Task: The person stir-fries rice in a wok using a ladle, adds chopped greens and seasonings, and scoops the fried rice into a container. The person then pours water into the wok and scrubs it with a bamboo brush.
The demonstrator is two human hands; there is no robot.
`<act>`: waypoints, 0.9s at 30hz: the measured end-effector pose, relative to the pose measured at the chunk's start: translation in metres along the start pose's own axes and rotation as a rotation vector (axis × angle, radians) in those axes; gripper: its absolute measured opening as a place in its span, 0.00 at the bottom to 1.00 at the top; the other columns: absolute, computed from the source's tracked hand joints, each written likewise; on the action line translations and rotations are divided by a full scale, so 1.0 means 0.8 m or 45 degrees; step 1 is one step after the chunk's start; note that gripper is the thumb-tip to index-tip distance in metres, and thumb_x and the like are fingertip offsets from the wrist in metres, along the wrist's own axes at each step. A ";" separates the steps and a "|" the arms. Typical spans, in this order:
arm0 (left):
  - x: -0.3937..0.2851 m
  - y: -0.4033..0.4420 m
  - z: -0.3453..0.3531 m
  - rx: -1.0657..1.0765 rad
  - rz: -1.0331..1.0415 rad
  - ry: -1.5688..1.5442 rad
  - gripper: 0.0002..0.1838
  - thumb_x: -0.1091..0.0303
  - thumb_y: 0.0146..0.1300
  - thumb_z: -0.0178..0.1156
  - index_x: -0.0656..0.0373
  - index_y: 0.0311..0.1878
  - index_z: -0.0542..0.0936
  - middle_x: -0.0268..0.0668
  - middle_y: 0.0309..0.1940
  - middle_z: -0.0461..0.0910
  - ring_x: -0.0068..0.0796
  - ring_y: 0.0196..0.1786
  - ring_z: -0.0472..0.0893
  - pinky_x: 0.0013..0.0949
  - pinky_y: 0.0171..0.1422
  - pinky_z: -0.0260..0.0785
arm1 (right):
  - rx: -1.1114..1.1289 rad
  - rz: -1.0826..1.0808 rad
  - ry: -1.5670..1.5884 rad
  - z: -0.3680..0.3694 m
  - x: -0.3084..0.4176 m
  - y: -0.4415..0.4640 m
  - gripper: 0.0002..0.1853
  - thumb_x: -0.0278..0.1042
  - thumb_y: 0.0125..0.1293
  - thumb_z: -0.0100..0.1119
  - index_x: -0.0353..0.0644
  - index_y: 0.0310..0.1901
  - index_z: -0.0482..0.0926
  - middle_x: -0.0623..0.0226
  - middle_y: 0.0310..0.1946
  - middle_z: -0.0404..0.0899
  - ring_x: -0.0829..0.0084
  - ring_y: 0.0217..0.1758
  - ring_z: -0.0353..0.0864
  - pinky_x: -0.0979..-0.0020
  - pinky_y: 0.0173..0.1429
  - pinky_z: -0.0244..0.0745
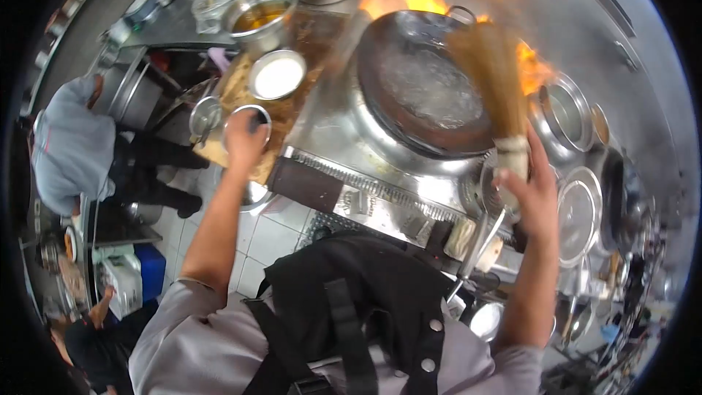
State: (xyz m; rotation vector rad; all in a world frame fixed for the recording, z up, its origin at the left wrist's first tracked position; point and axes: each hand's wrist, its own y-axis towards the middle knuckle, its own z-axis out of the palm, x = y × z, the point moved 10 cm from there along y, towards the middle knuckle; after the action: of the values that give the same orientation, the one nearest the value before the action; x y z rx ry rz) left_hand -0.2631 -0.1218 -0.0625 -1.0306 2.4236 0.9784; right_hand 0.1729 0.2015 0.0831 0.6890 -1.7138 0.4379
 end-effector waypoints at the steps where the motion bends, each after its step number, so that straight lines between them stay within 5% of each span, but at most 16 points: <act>1: 0.067 0.001 0.015 0.009 -0.154 0.269 0.32 0.61 0.51 0.77 0.58 0.60 0.79 0.54 0.55 0.80 0.57 0.59 0.78 0.54 0.65 0.70 | 0.028 -0.269 -0.508 0.000 0.039 0.015 0.39 0.25 0.56 0.70 0.46 0.73 0.71 0.52 0.52 0.83 0.57 0.49 0.87 0.59 0.50 0.84; 2: 0.124 0.005 0.038 0.161 -0.324 0.303 0.42 0.56 0.49 0.78 0.58 0.68 0.73 0.58 0.59 0.79 0.60 0.62 0.77 0.54 0.68 0.70 | 0.072 -0.528 -1.021 0.008 0.073 0.024 0.38 0.24 0.54 0.71 0.45 0.70 0.75 0.52 0.53 0.84 0.55 0.49 0.87 0.58 0.54 0.82; 5: 0.239 -0.009 0.109 0.340 -0.590 -0.141 0.51 0.62 0.38 0.83 0.62 0.69 0.70 0.58 0.61 0.80 0.56 0.62 0.81 0.46 0.69 0.72 | 0.402 -0.108 -1.528 0.071 0.086 0.050 0.33 0.27 0.53 0.71 0.58 0.64 0.81 0.55 0.46 0.83 0.50 0.56 0.84 0.53 0.58 0.79; 7: 0.217 0.000 0.104 0.384 -0.739 -0.420 0.44 0.68 0.43 0.80 0.64 0.66 0.71 0.50 0.58 0.82 0.51 0.58 0.84 0.46 0.65 0.76 | 0.702 -0.172 -1.705 0.114 0.024 0.085 0.33 0.30 0.51 0.73 0.56 0.63 0.82 0.55 0.46 0.81 0.50 0.52 0.84 0.53 0.55 0.80; 9: 0.210 0.002 0.105 0.398 -0.828 -0.676 0.41 0.70 0.46 0.79 0.64 0.65 0.72 0.47 0.57 0.83 0.50 0.56 0.85 0.47 0.65 0.77 | 0.628 -0.194 -1.842 0.139 -0.026 0.153 0.31 0.30 0.55 0.70 0.58 0.64 0.81 0.53 0.50 0.81 0.49 0.55 0.84 0.52 0.58 0.80; 11: 0.167 0.004 0.089 0.335 -0.949 -1.412 0.37 0.69 0.54 0.74 0.63 0.68 0.70 0.46 0.57 0.82 0.47 0.59 0.83 0.52 0.68 0.75 | 0.337 -0.107 -1.847 0.132 -0.097 0.260 0.31 0.30 0.58 0.66 0.57 0.67 0.79 0.50 0.53 0.81 0.49 0.56 0.85 0.52 0.59 0.81; 12: 0.155 0.000 0.078 0.347 -0.941 -1.407 0.37 0.69 0.54 0.74 0.63 0.68 0.70 0.46 0.57 0.82 0.47 0.59 0.83 0.52 0.68 0.75 | 0.216 -0.092 -1.712 0.134 -0.101 0.284 0.32 0.30 0.58 0.64 0.56 0.67 0.79 0.48 0.54 0.80 0.49 0.56 0.85 0.53 0.59 0.82; 14: 0.122 -0.019 0.058 0.254 -0.979 -2.068 0.42 0.60 0.58 0.73 0.60 0.74 0.66 0.51 0.63 0.78 0.55 0.68 0.77 0.61 0.73 0.71 | 0.094 -0.066 -1.572 0.151 -0.096 0.293 0.32 0.29 0.59 0.63 0.55 0.68 0.78 0.46 0.55 0.80 0.49 0.56 0.86 0.54 0.58 0.83; 17: 0.025 -0.064 0.025 0.444 -0.783 -2.580 0.48 0.52 0.59 0.73 0.55 0.79 0.61 0.55 0.71 0.69 0.65 0.75 0.68 0.70 0.75 0.65 | 0.376 -0.321 -1.599 0.189 -0.067 0.228 0.34 0.27 0.57 0.63 0.55 0.69 0.78 0.47 0.53 0.78 0.48 0.50 0.87 0.54 0.53 0.84; 18: 0.006 -0.082 0.022 0.480 -0.779 -2.594 0.51 0.50 0.57 0.75 0.49 0.81 0.60 0.55 0.77 0.61 0.73 0.78 0.62 0.69 0.69 0.72 | 0.463 -0.387 -1.587 0.188 -0.050 0.189 0.34 0.27 0.56 0.63 0.56 0.69 0.78 0.48 0.52 0.78 0.47 0.48 0.86 0.54 0.52 0.84; 22: -0.035 -0.165 0.047 0.762 -1.028 -2.804 0.47 0.54 0.61 0.75 0.47 0.79 0.62 0.54 0.72 0.65 0.52 0.63 0.78 0.34 0.46 0.86 | 0.820 -0.342 -1.769 0.102 -0.030 0.089 0.31 0.27 0.59 0.63 0.57 0.67 0.80 0.52 0.49 0.78 0.51 0.45 0.87 0.53 0.51 0.84; 23: -0.047 -0.181 0.063 0.775 -1.185 -2.715 0.42 0.52 0.65 0.72 0.48 0.78 0.64 0.52 0.67 0.69 0.42 0.53 0.81 0.31 0.42 0.85 | 0.824 -0.227 -1.870 0.068 -0.045 0.099 0.30 0.29 0.62 0.62 0.57 0.68 0.79 0.51 0.51 0.78 0.51 0.48 0.87 0.55 0.52 0.84; 27: -0.183 -0.166 0.120 1.122 -1.365 -2.097 0.39 0.28 0.72 0.49 0.47 0.74 0.67 0.47 0.64 0.78 0.48 0.52 0.86 0.38 0.38 0.84 | 0.461 -0.058 -2.062 -0.018 -0.094 0.204 0.28 0.31 0.68 0.59 0.60 0.70 0.77 0.50 0.59 0.78 0.52 0.54 0.87 0.55 0.59 0.83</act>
State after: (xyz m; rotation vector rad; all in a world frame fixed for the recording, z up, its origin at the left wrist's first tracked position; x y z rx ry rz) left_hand -0.0631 -0.0471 -0.1150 -0.5188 0.5266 0.0566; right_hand 0.0879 0.3500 0.0252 1.5757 -3.1262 0.0736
